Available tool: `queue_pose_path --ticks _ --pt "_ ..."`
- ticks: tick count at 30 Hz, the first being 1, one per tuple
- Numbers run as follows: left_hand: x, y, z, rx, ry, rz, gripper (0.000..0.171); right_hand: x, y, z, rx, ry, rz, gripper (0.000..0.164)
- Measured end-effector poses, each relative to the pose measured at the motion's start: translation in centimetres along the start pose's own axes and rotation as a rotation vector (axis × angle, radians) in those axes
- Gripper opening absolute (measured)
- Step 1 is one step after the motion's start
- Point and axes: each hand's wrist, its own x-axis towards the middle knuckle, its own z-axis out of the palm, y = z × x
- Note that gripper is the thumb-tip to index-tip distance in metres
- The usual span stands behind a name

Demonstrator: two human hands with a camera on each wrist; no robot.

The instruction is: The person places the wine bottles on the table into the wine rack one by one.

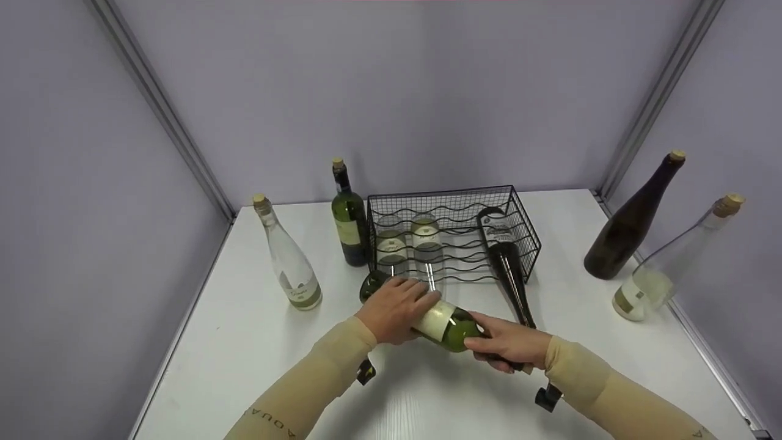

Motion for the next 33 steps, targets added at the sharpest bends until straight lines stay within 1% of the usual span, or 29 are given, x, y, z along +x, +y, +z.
queue_pose_path --ticks 2,5,9,11,13,16,18,20,23,27,29,33 --pt "0.1 -0.4 0.4 -0.021 -0.007 -0.003 0.082 -0.3 0.4 -0.2 -0.002 0.031 0.002 0.048" --pt "0.3 -1.2 0.7 -0.044 -0.017 -0.029 0.085 -1.2 1.0 -0.7 -0.024 0.081 0.001 0.051" --pt "0.4 -2.5 0.8 -0.069 -0.045 -0.092 0.086 -3.0 2.0 -1.5 -0.05 0.117 -0.007 0.055" --pt "0.4 -3.2 0.8 -0.075 -0.059 -0.126 0.083 -3.9 2.6 -1.9 -0.046 0.137 0.01 0.058" --pt "0.4 -4.0 0.8 -0.083 -0.072 -0.174 0.078 -4.8 3.1 -2.4 -0.034 0.171 0.034 0.061" --pt "0.5 -5.1 0.9 -0.092 -0.1 -0.267 0.071 -5.7 3.7 -3.0 -0.014 0.23 0.07 0.066" --pt "0.5 -5.7 1.0 -0.108 -0.14 -0.333 0.069 -6.2 3.9 -3.5 -0.004 0.254 0.078 0.067" --pt "0.6 -6.1 1.3 -0.137 -0.185 -0.389 0.071 -6.6 4.1 -3.9 0.004 0.257 0.078 0.066" --pt "0.9 -6.4 1.7 -0.187 -0.269 -0.453 0.074 -7.0 4.3 -4.6 0.018 0.243 0.076 0.064" --pt "1.4 -6.3 2.2 -0.246 -0.353 -0.499 0.079 -7.8 4.3 -5.5 0.017 0.235 0.091 0.062" --pt "1.5 -6.2 2.5 -0.262 -0.378 -0.516 0.08 -8.0 4.3 -5.7 0.012 0.248 0.114 0.061" --pt "1.3 -6.1 2.9 -0.283 -0.398 -0.559 0.081 -7.8 4.4 -5.7 -0.025 0.291 0.163 0.062"
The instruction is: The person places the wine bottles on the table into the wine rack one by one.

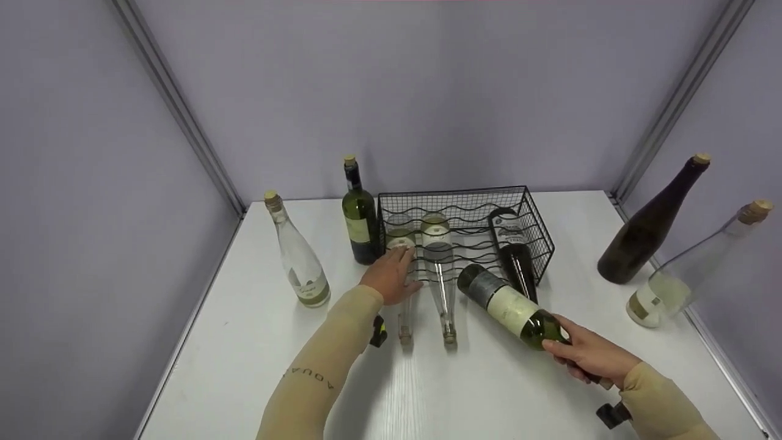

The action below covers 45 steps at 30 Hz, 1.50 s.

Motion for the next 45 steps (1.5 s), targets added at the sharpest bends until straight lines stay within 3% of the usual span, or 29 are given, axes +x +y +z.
queue_pose_path --ticks 6,11,16,23,29,36,42,45 --pt "0.7 0.7 0.5 0.033 -0.013 -0.05 0.094 0.7 0.3 0.8 -0.026 0.09 0.03 0.059" --pt "1.4 1.1 1.0 0.106 -0.004 -0.075 0.099 1.8 0.4 1.9 0.024 0.172 0.047 0.069" --pt "1.5 1.3 1.2 0.122 -0.034 -0.1 0.104 3.3 0.5 3.2 0.073 0.274 0.068 0.069" --pt "1.9 1.2 0.8 0.083 -0.064 -0.094 0.109 5.7 0.4 5.0 0.157 0.383 0.06 0.061" --pt "2.3 0.8 1.1 0.039 -0.026 -0.1 0.106 8.4 0.2 6.3 0.181 0.45 0.081 0.065" --pt "2.4 0.3 2.8 0.117 -0.035 -0.134 0.109 11.8 0.2 7.0 0.144 0.502 0.051 0.07" --pt "2.8 0.7 2.9 0.147 -0.009 -0.129 0.113 13.5 0.3 6.7 0.079 0.569 0.05 0.078" --pt "3.1 0.8 2.9 0.156 -0.006 -0.138 0.113 14.3 0.2 6.5 -0.005 0.598 0.041 0.082"
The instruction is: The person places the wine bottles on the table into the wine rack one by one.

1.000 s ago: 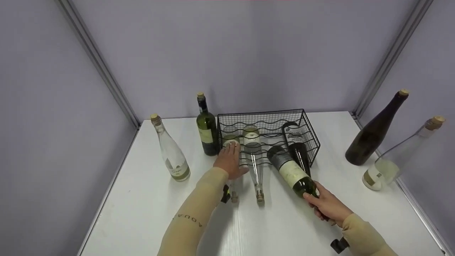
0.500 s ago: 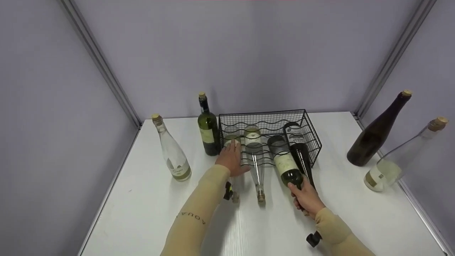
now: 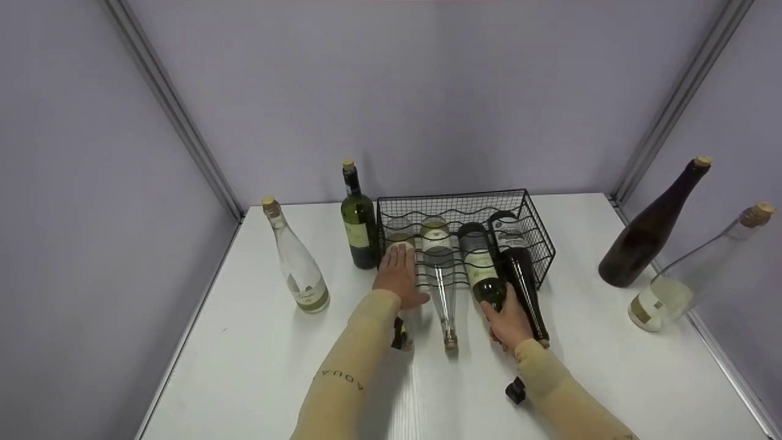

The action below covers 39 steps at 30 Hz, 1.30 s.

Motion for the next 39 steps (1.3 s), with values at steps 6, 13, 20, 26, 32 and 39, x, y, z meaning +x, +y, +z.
queue_pose_path --ticks 6,13,20,26,32,39 --pt "0.2 0.0 0.3 0.0 -0.003 0.009 0.112 0.8 -0.5 0.8 -0.04 0.031 -0.106 0.078" --pt "0.1 -0.1 0.0 0.0 -0.001 -0.007 0.113 0.9 -0.6 1.7 0.042 0.041 -0.083 0.077" --pt "0.2 0.1 0.1 0.036 -0.058 0.001 0.112 1.3 0.0 2.0 -0.009 0.062 -0.109 0.079" --pt "0.2 0.2 0.2 0.04 -0.047 -0.001 0.111 2.5 -0.2 1.6 0.015 0.053 -0.163 0.08" --pt "0.4 0.4 0.2 0.035 -0.028 0.013 0.112 2.3 0.4 1.2 0.249 -0.034 -0.001 0.086" --pt "0.5 -0.2 0.8 0.019 0.016 0.014 0.111 1.5 2.2 1.1 0.667 -0.125 0.114 0.067"
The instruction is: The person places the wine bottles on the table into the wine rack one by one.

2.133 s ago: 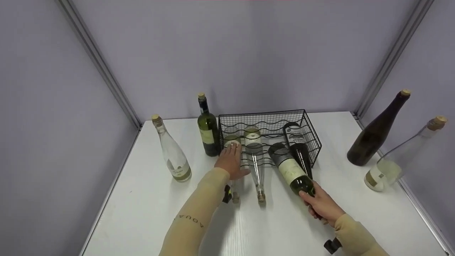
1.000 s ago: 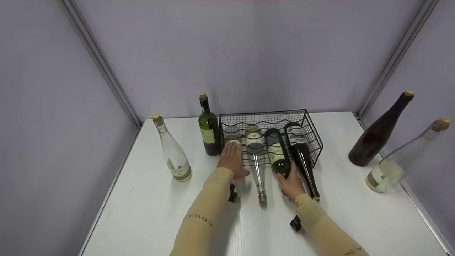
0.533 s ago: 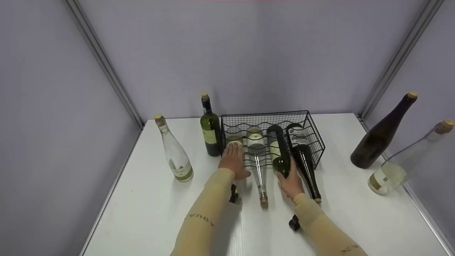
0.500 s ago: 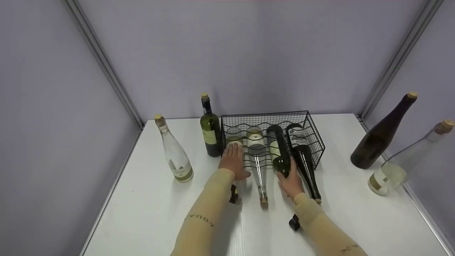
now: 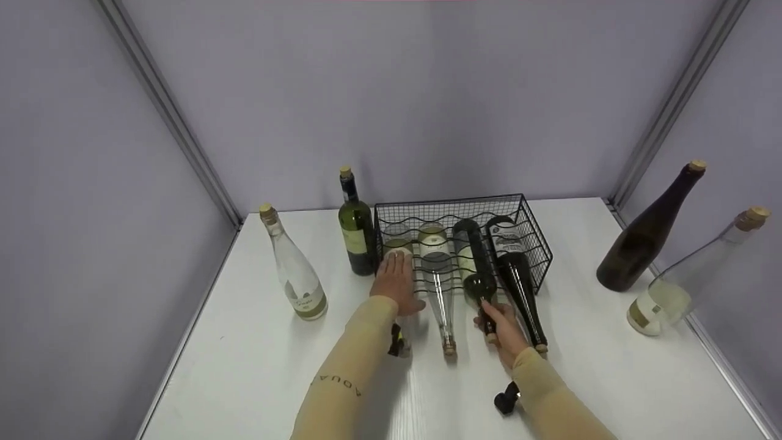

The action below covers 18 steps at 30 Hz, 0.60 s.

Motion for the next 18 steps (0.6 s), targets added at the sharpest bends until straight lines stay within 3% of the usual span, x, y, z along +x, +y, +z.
queue_pose_path --ticks 4,11,18 --pt "0.02 -0.41 0.11 0.022 0.011 0.001 0.109 -0.27 0.46 0.19 0.025 -0.02 -0.019 0.06" --pt "-0.13 -0.17 -0.1 -0.009 -0.028 -0.005 0.11 -0.37 0.66 0.06 -0.055 0.002 -0.045 0.048" --pt "-0.07 -0.03 -0.15 -0.017 -0.032 -0.008 0.108 -0.28 0.7 -0.11 -0.03 0.003 -0.041 0.041"
